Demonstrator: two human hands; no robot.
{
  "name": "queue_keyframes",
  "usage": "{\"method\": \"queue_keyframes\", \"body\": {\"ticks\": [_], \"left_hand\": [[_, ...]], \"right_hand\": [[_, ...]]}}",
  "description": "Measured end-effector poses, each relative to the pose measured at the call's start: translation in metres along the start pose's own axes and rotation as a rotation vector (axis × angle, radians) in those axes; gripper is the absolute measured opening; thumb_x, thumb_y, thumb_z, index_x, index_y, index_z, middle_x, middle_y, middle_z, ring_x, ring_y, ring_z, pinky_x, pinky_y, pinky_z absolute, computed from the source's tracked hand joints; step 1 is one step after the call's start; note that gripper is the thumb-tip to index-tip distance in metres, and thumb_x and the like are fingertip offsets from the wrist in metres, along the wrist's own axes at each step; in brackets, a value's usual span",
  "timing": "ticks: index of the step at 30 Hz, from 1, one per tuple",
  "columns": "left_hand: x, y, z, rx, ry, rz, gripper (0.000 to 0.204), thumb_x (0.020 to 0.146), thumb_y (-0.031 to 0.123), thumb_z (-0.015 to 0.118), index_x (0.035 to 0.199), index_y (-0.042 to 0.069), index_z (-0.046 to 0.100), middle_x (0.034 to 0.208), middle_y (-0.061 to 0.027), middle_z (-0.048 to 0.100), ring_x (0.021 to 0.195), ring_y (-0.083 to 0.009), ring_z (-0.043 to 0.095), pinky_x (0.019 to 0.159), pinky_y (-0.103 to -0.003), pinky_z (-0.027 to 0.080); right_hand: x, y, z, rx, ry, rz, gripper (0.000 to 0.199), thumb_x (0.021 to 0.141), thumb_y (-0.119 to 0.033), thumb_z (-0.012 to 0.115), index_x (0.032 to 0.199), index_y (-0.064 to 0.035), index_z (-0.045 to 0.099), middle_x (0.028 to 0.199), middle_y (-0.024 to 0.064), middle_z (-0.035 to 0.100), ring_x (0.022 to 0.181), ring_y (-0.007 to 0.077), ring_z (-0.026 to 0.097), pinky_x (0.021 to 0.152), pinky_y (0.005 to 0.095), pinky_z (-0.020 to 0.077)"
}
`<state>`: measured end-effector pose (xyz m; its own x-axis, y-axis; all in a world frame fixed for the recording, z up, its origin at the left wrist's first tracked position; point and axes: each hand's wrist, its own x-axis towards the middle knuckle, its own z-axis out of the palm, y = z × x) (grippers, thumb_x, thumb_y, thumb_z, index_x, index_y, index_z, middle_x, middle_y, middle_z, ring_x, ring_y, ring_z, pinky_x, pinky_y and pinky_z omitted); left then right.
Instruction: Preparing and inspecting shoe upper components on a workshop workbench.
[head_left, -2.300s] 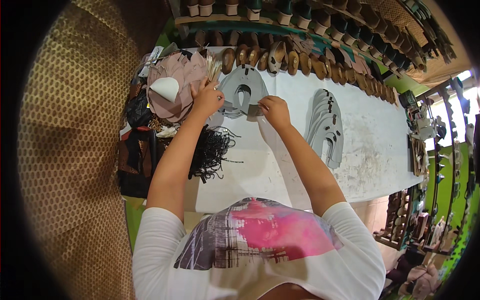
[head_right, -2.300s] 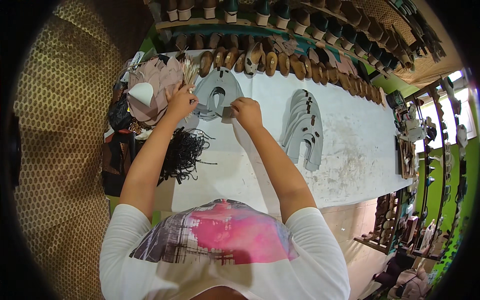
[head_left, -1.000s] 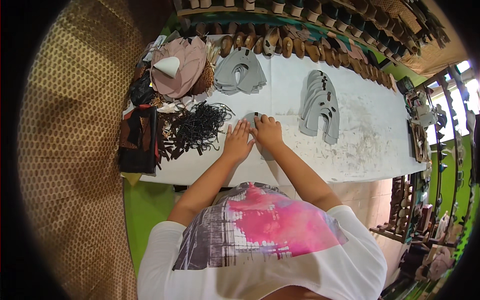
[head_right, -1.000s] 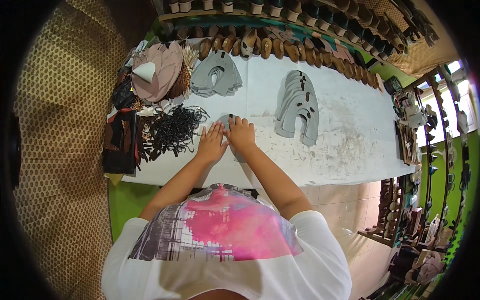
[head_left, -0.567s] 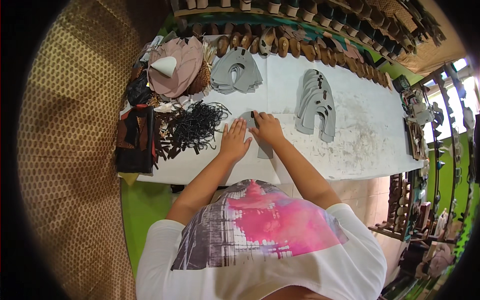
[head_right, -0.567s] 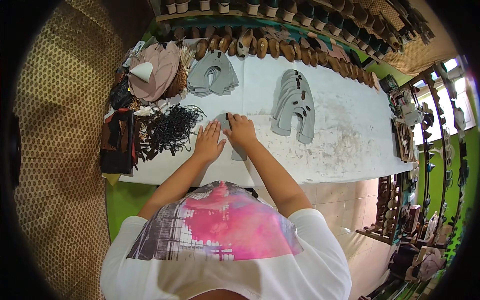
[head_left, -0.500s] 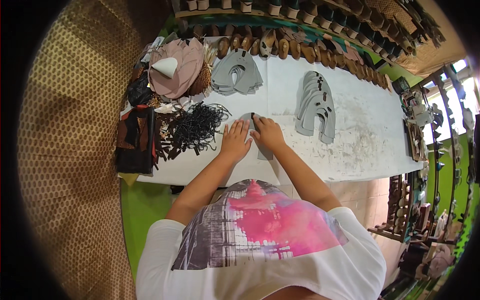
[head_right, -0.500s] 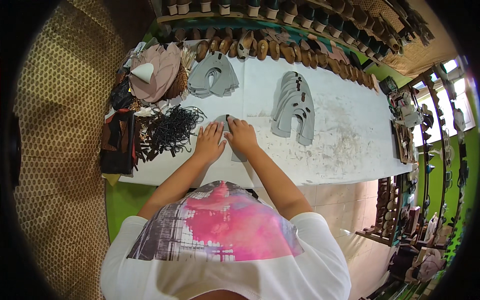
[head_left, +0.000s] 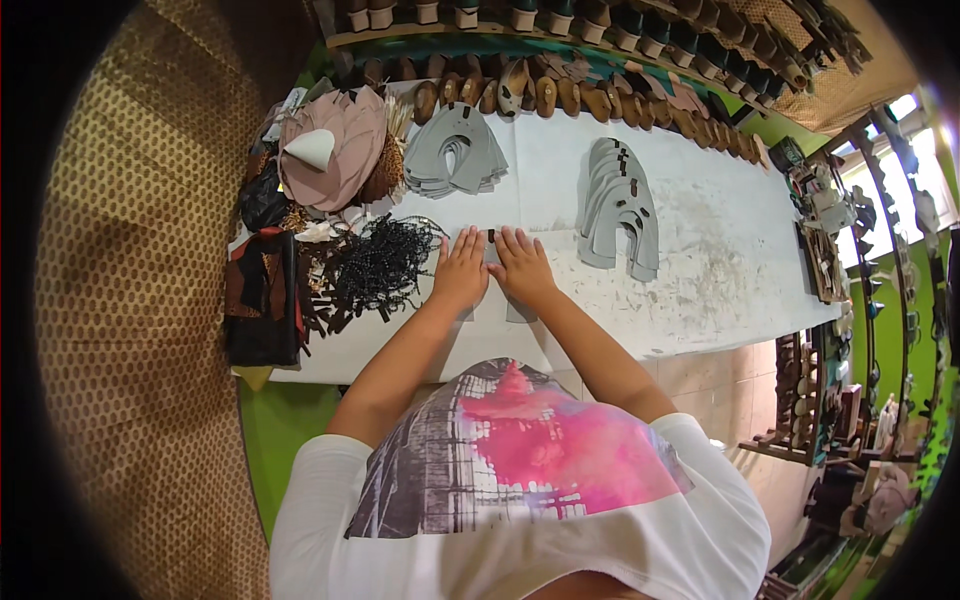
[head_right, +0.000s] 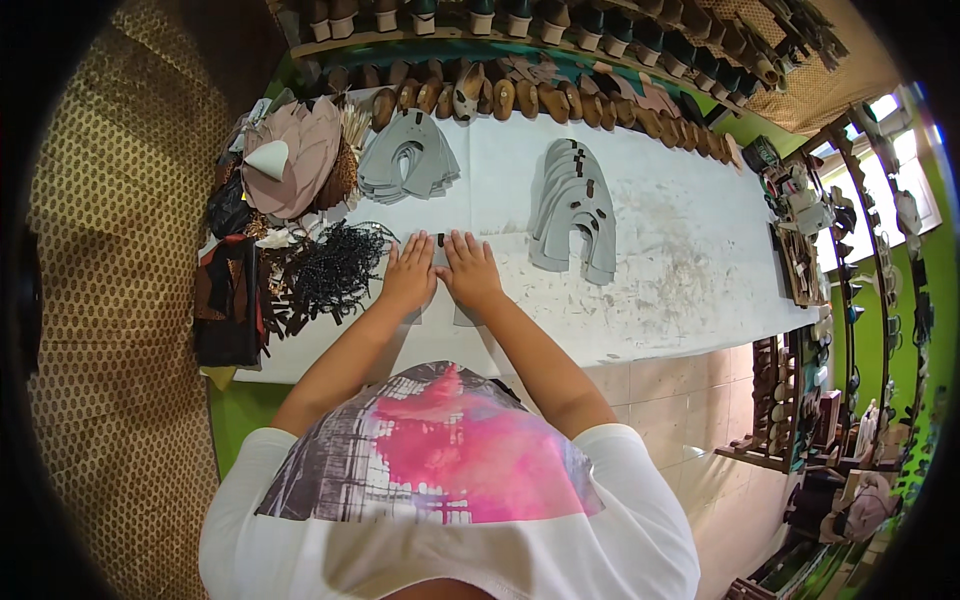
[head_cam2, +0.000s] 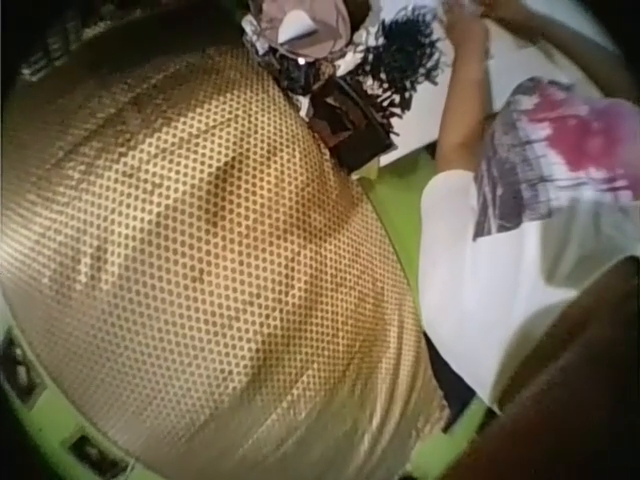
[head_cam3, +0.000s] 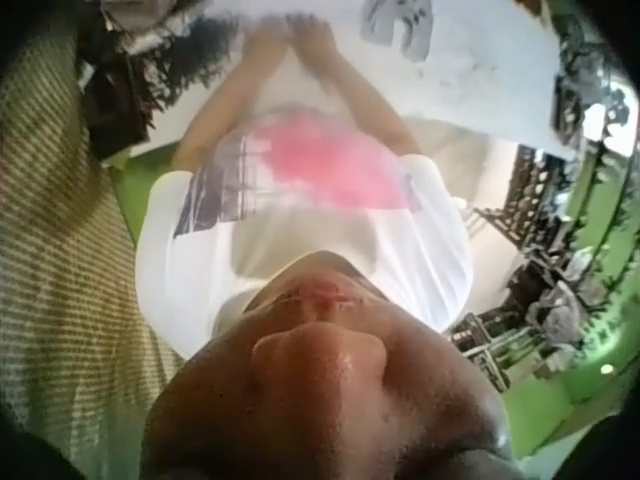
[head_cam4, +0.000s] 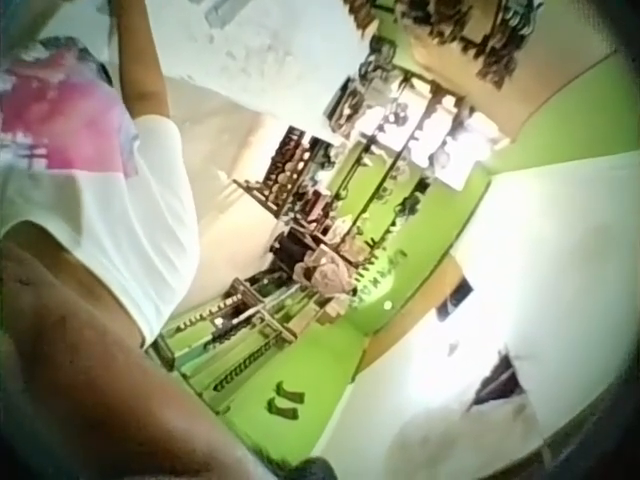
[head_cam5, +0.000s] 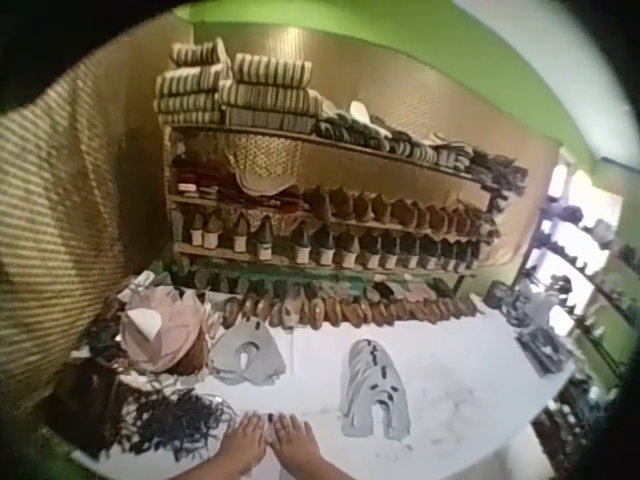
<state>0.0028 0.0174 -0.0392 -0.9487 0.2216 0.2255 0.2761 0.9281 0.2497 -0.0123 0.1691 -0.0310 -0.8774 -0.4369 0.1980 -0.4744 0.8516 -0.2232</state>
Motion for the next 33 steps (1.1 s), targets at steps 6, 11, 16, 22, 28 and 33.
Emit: {"method": "queue_keyframes", "body": {"ticks": [6, 11, 16, 22, 28, 33], "left_hand": [[-0.002, 0.002, 0.005, 0.036, -0.092, -0.052, 0.056, 0.085, 0.024, 0.042, 0.137, 0.006, 0.031, 0.144, -0.0084, 0.03, 0.133, -0.0216, 0.026, 0.107, -0.054, 0.009], [-0.006, 0.002, 0.005, 0.106, -0.052, -0.042, 0.055, 0.085, 0.028, 0.043, 0.135, 0.006, 0.035, 0.143, -0.0085, 0.032, 0.134, -0.0215, 0.025, 0.107, -0.054, 0.006], [-0.039, 0.014, -0.018, 0.102, -0.149, -0.142, 0.071, 0.084, 0.046, 0.047, 0.137, 0.002, 0.029, 0.145, -0.0104, 0.025, 0.137, -0.0268, 0.013, 0.106, -0.057, 0.0], [-0.092, 0.024, -0.036, 0.003, -0.22, -0.151, 0.078, 0.083, 0.05, 0.048, 0.139, 0.001, 0.023, 0.147, -0.0126, 0.019, 0.138, -0.0288, 0.008, 0.105, -0.057, -0.004], [-0.098, 0.025, -0.037, -0.032, -0.257, -0.14, 0.079, 0.085, 0.051, 0.045, 0.14, 0.002, 0.019, 0.148, -0.0144, 0.015, 0.138, -0.0307, 0.008, 0.104, -0.058, -0.005], [-0.099, 0.026, -0.037, -0.047, -0.248, -0.145, 0.079, 0.084, 0.051, 0.047, 0.14, 0.002, 0.02, 0.148, -0.0138, 0.017, 0.138, -0.0295, 0.008, 0.105, -0.058, -0.003]], "right_hand": [[-0.003, 0.001, 0.002, 0.018, -0.157, 0.062, 0.059, 0.091, -0.047, 0.033, 0.139, -0.0128, 0.028, 0.147, 0.0059, 0.022, 0.135, 0.0268, 0.02, 0.106, 0.0551, 0.0111], [-0.008, -0.001, 0.003, 0.028, -0.108, 0.052, 0.06, 0.091, -0.047, 0.035, 0.138, -0.0101, 0.03, 0.147, 0.0077, 0.023, 0.135, 0.0291, 0.02, 0.105, 0.0567, 0.0117], [-0.052, -0.004, -0.003, -0.015, -0.109, 0.112, 0.068, 0.089, -0.05, 0.037, 0.14, -0.0069, 0.025, 0.147, 0.0106, 0.02, 0.136, 0.0327, 0.015, 0.105, 0.0581, 0.0078], [-0.093, -0.011, -0.025, 0.012, -0.205, 0.117, 0.068, 0.088, -0.049, 0.04, 0.141, -0.0094, 0.023, 0.147, 0.0107, 0.02, 0.136, 0.0334, 0.014, 0.105, 0.0585, 0.0066], [-0.097, -0.011, -0.027, 0.0, -0.225, 0.117, 0.067, 0.088, -0.049, 0.041, 0.141, -0.0119, 0.024, 0.147, 0.0105, 0.019, 0.136, 0.0333, 0.015, 0.105, 0.0593, 0.0084], [-0.098, -0.011, -0.027, -0.026, -0.218, 0.107, 0.067, 0.087, -0.049, 0.043, 0.14, -0.0122, 0.026, 0.147, 0.01, 0.021, 0.135, 0.0327, 0.017, 0.104, 0.0601, 0.0108]]}}
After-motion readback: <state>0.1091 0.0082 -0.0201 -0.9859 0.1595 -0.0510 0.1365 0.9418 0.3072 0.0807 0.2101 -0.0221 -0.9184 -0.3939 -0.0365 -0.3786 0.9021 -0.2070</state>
